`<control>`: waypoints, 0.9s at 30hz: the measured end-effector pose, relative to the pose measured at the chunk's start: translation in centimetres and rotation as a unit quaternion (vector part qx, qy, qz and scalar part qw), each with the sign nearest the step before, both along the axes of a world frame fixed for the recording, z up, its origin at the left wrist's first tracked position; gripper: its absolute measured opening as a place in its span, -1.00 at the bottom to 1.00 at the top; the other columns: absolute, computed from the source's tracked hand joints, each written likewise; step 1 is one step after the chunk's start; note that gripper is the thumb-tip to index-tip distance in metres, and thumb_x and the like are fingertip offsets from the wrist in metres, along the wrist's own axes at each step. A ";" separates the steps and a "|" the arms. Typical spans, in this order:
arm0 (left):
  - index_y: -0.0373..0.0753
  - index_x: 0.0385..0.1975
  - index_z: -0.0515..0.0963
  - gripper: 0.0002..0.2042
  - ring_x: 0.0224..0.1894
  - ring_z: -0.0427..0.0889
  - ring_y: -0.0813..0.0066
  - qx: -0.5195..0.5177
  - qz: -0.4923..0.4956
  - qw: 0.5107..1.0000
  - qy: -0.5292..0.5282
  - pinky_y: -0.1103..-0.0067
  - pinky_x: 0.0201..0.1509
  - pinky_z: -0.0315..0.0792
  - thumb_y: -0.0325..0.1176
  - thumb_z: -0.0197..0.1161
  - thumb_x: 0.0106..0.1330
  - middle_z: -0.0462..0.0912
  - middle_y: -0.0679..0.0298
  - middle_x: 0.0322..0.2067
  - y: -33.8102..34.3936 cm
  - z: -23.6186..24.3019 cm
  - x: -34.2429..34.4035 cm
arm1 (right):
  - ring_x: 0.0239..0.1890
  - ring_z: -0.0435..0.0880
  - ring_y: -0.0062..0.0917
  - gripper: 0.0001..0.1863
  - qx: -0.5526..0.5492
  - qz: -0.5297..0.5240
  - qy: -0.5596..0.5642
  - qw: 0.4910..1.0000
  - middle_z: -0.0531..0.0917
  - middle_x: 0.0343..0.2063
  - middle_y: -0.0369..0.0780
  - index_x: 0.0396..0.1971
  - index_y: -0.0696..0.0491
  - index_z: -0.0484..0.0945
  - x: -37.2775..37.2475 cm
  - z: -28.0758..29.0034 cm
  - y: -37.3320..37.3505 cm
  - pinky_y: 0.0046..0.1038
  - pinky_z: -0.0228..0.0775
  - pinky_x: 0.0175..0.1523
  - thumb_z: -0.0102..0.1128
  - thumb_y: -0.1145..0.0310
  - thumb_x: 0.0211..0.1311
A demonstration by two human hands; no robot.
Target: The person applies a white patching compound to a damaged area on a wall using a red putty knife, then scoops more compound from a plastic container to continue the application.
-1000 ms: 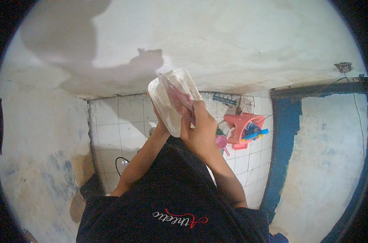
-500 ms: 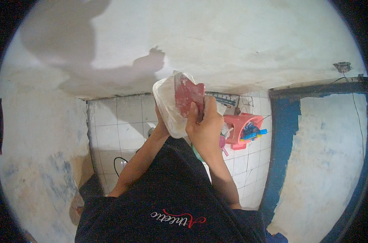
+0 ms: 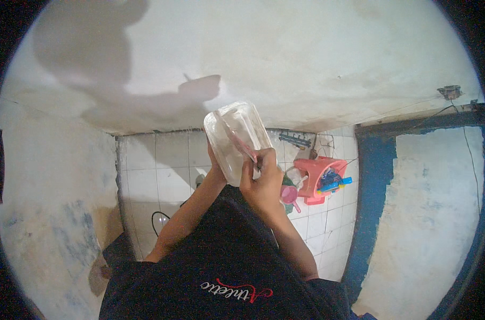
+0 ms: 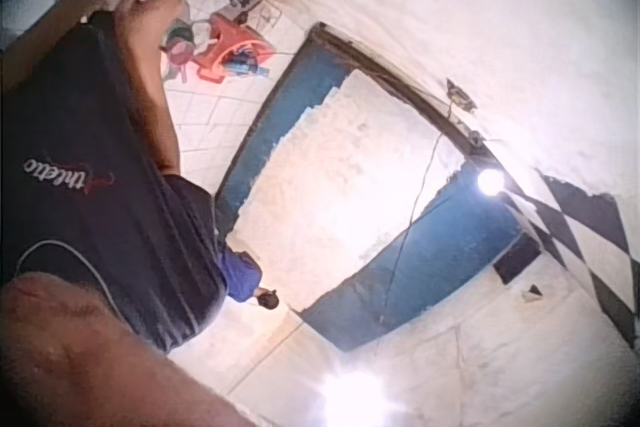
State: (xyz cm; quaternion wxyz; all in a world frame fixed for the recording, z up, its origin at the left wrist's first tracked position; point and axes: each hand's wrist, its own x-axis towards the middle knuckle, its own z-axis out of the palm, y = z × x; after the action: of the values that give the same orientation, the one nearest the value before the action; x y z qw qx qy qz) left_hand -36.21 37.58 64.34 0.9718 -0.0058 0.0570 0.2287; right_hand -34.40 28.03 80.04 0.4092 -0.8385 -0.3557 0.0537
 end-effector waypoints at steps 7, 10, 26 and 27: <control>-0.18 0.20 0.35 -0.23 -0.07 0.62 0.06 0.005 0.013 1.000 -0.028 0.18 0.09 0.50 0.39 -0.30 0.32 0.61 -0.03 -0.11 0.3 -3.6 0.4 | -0.43 0.47 -0.78 -0.85 0.058 0.010 -0.006 0.998 0.55 -0.51 -0.23 -0.29 0.19 0.37 -0.1 -0.5 0.2 -0.66 0.33 -0.38 0.17 0.56 0.28; -0.19 0.16 0.38 -0.24 -0.09 0.63 0.07 0.047 0.006 0.999 -0.026 0.17 0.10 0.49 0.38 -0.30 0.33 0.61 -0.05 -0.16 0.0 -2.1 0.4 | -0.43 0.48 -0.77 -0.86 0.064 0.004 0.016 0.998 0.56 -0.48 -0.25 -0.27 0.19 0.37 -0.1 -0.1 0.1 -0.67 0.33 -0.40 0.17 0.56 0.29; -0.19 0.36 0.20 -0.30 0.27 0.39 0.09 -0.003 -0.006 0.999 -0.035 0.20 0.37 0.30 0.22 -0.20 0.38 0.35 0.08 0.28 0.5 -0.5 -0.5 | -0.65 0.51 -0.48 -0.85 -0.014 0.032 -0.033 0.999 0.56 -0.62 -0.07 -0.27 0.26 0.48 2.0 1.7 2.0 -0.49 0.31 -0.50 0.19 0.56 0.17; -0.19 0.36 0.21 -0.30 0.27 0.39 0.09 -0.002 -0.008 0.999 -0.033 0.21 0.37 0.30 0.21 -0.20 0.39 0.35 0.08 0.28 0.5 -0.6 -0.3 | -0.66 0.51 -0.43 -0.85 -0.012 0.039 -0.027 0.999 0.55 -0.62 -0.04 -0.27 0.26 0.48 2.0 1.5 2.4 -0.45 0.32 -0.50 0.19 0.55 0.16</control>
State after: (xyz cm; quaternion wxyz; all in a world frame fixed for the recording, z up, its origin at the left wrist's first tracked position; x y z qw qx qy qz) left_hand -36.52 38.12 63.78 0.9749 -0.0150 0.0253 0.2206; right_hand -32.37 30.44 81.58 0.3867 -0.8303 -0.3982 0.0508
